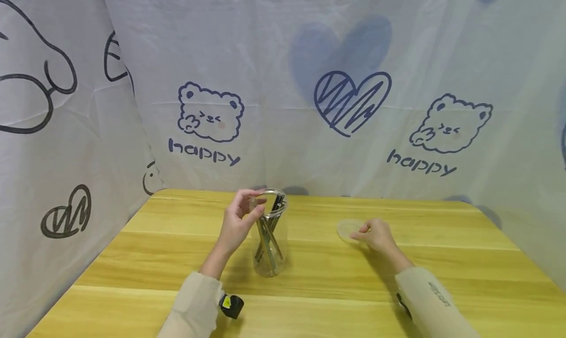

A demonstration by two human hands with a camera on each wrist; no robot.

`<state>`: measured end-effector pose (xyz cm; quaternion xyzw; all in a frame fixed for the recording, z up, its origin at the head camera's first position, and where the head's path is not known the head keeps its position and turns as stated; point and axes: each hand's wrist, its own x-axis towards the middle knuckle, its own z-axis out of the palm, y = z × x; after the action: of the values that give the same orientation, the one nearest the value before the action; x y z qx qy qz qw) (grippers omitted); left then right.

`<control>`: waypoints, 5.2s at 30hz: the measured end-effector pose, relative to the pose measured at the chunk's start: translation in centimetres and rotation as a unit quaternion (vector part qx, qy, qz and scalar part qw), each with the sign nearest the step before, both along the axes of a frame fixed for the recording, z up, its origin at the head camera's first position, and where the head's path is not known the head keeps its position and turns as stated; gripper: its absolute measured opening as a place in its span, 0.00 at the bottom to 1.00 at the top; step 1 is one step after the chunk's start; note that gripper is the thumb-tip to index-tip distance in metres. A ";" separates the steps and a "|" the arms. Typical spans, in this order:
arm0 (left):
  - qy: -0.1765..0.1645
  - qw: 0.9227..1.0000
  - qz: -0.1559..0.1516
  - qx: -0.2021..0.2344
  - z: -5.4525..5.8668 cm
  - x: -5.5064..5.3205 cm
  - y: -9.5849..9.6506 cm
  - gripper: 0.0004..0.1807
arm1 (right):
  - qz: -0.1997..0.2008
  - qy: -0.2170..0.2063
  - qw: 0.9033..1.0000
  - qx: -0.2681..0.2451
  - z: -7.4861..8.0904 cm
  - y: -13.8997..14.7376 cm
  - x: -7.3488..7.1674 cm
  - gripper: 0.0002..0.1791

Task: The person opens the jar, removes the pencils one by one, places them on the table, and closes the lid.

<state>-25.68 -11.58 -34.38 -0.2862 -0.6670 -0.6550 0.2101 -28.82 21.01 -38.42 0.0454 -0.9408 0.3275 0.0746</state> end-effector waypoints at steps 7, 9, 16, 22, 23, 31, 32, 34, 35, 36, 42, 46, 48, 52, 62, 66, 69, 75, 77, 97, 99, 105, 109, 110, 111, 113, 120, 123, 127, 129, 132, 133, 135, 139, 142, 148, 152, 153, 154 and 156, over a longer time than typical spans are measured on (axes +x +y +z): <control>0.003 1.000 -0.001 0.001 0.0 -0.1 -0.1 0.16 | -0.001 -0.018 1.000 0.016 -0.1 0.1 -0.5 0.13; 0.005 1.000 -0.002 0.002 0.0 -0.1 -0.1 0.16 | 0.001 -0.022 1.000 0.019 -0.2 0.1 -0.6 0.14; 0.004 1.000 -0.006 0.001 -0.2 -0.2 -0.1 0.16 | 0.005 -0.027 0.999 0.032 -0.4 0.2 -0.7 0.11; -0.005 1.000 -0.011 0.001 -0.2 -0.2 -0.1 0.16 | 0.017 -0.042 0.998 0.037 -0.4 0.4 -0.7 0.11; -0.004 1.000 -0.012 0.002 -0.2 -0.1 -0.1 0.16 | 0.022 -0.042 0.998 0.039 -0.4 0.4 -0.7 0.12; -0.014 1.000 -0.008 0.000 0.1 0.2 -0.1 0.16 | 0.052 -0.009 0.998 0.039 0.2 0.4 -0.7 0.19; -0.013 1.000 -0.010 0.001 -0.2 -0.1 -0.2 0.17 | 0.053 -0.004 0.998 0.036 0.3 0.3 -0.6 0.20; -0.017 1.000 -0.009 0.001 -0.2 -0.1 -0.2 0.17 | 0.053 0.001 0.998 0.032 0.6 0.1 -0.5 0.20; -0.018 1.000 -0.010 0.000 -0.2 -0.1 -0.2 0.17 | 0.053 0.003 0.998 0.028 0.7 0.0 -0.4 0.20; -0.019 1.000 -0.011 0.000 -0.2 -0.1 -0.2 0.17 | 0.051 0.003 0.998 0.025 0.9 -0.1 -0.3 0.20; -0.017 1.000 -0.007 -0.002 -0.2 0.0 -0.1 0.17 | 0.065 0.007 0.998 0.008 2.0 -0.7 -0.4 0.21; -0.010 1.000 -0.003 0.001 -0.1 0.0 -0.1 0.17 | 0.078 0.021 0.997 -0.005 2.8 -1.2 -0.5 0.21; -0.008 1.000 -0.003 0.002 0.0 0.0 0.0 0.17 | 0.082 0.024 0.996 -0.014 3.3 -1.5 -0.5 0.21; -0.006 1.000 -0.003 0.002 0.1 0.0 0.0 0.16 | 0.094 0.031 0.995 -0.030 4.2 -2.3 -0.3 0.20; -0.011 1.000 -0.003 0.000 0.0 0.1 0.0 0.16 | 0.138 0.071 0.986 -0.054 6.3 -4.4 0.6 0.16; -0.018 1.000 0.000 0.002 0.0 0.1 0.0 0.17 | 0.159 0.082 0.982 -0.066 7.1 -5.5 1.1 0.15; -0.018 1.000 0.001 0.001 0.1 0.2 0.1 0.17 | 0.180 0.092 0.976 -0.076 7.7 -6.4 1.5 0.15; -0.012 1.000 0.007 -0.004 1.2 1.3 0.4 0.17 | 0.218 0.112 0.964 -0.101 8.8 -7.9 2.1 0.15; -0.017 1.000 0.011 -0.008 1.6 1.7 0.5 0.16 | 0.228 0.119 0.960 -0.111 9.0 -8.3 2.1 0.14; -0.016 1.000 -0.005 0.001 0.0 0.1 0.0 0.16 | 0.320 0.217 0.921 -0.038 11.0 -12.0 3.0 0.12; -0.015 1.000 -0.007 -0.001 0.0 0.1 0.0 0.16 | 0.327 0.219 0.919 -0.028 11.0 -12.2 3.0 0.12; -0.012 1.000 -0.009 -0.003 0.0 0.1 0.0 0.17 | 0.346 0.229 0.910 -0.008 11.3 -12.7 2.9 0.12; -0.014 1.000 -0.005 -0.006 0.1 0.1 0.0 0.17 | 0.363 0.218 0.906 0.002 11.5 -13.0 3.0 0.12; -0.015 1.000 -0.004 -0.007 0.2 0.2 0.0 0.17 | 0.367 0.213 0.905 0.008 11.5 -13.1 3.1 0.12; -0.014 1.000 -0.003 -0.007 0.2 0.2 0.0 0.17 | 0.371 0.208 0.905 0.015 11.5 -13.2 3.1 0.13; -0.013 1.000 -0.003 -0.007 0.2 0.2 0.0 0.17 | 0.379 0.203 0.902 0.029 11.6 -13.3 3.2 0.13; -0.009 1.000 -0.008 -0.006 0.1 0.1 0.0 0.17 | 0.391 0.234 0.886 0.087 11.5 -13.7 2.9 0.09; -0.009 1.000 -0.009 -0.004 0.0 0.1 -0.1 0.16 | 0.392 0.238 0.884 0.090 11.5 -13.7 2.9 0.07; -0.010 1.000 -0.008 -0.002 -0.2 -0.1 -0.1 0.16 | 0.393 0.232 0.886 0.086 11.6 -13.8 3.1 0.06; -0.011 1.000 -0.009 -0.001 -0.2 -0.1 -0.1 0.16 | 0.393 0.228 0.887 0.081 11.5 -13.8 3.1 0.06; -0.013 1.000 -0.014 0.002 -0.2 0.0 -0.1 0.16 | 0.394 0.225 0.888 0.071 11.3 -13.8 3.1 0.05; -0.014 1.000 -0.015 0.004 -0.2 0.0 0.0 0.16 | 0.394 0.225 0.888 0.068 11.2 -13.8 3.1 0.05; -0.013 1.000 -0.017 0.005 -0.2 0.0 0.0 0.16 | 0.392 0.230 0.888 0.062 11.1 -13.8 3.0 0.04; -0.011 1.000 -0.015 0.002 -0.2 0.0 0.0 0.16 | 0.381 0.247 0.890 0.033 10.8 -13.9 2.9 0.05; -0.010 1.000 -0.011 -0.002 -0.2 0.0 0.0 0.16 | 0.366 0.261 0.893 -0.011 10.8 -14.0 2.8 0.06; -0.022 1.000 -0.001 -0.005 0.0 0.1 0.1 0.17 | 0.345 0.217 0.901 -0.149 11.4 -13.9 2.9 0.09; -0.029 1.000 -0.001 -0.003 0.0 0.2 0.1 0.17 | 0.352 0.174 0.885 -0.250 11.8 -13.8 3.1 0.11; -0.030 1.000 -0.001 -0.002 0.0 0.2 0.1 0.17 | 0.359 0.169 0.877 -0.272 11.8 -13.8 3.1 0.12; -0.030 1.000 -0.002 -0.001 0.0 0.2 0.1 0.17 | 0.363 0.165 0.870 -0.291 11.9 -13.7 3.1 0.12; -0.028 1.000 -0.002 -0.001 0.0 0.2 0.1 0.17 | 0.369 0.161 0.858 -0.320 12.0 -13.7 3.1 0.12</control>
<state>-25.49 -11.46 -34.40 -0.2693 -0.6727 -0.6624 0.1901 -25.73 7.33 -26.44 0.4149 -0.6733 0.6022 0.1089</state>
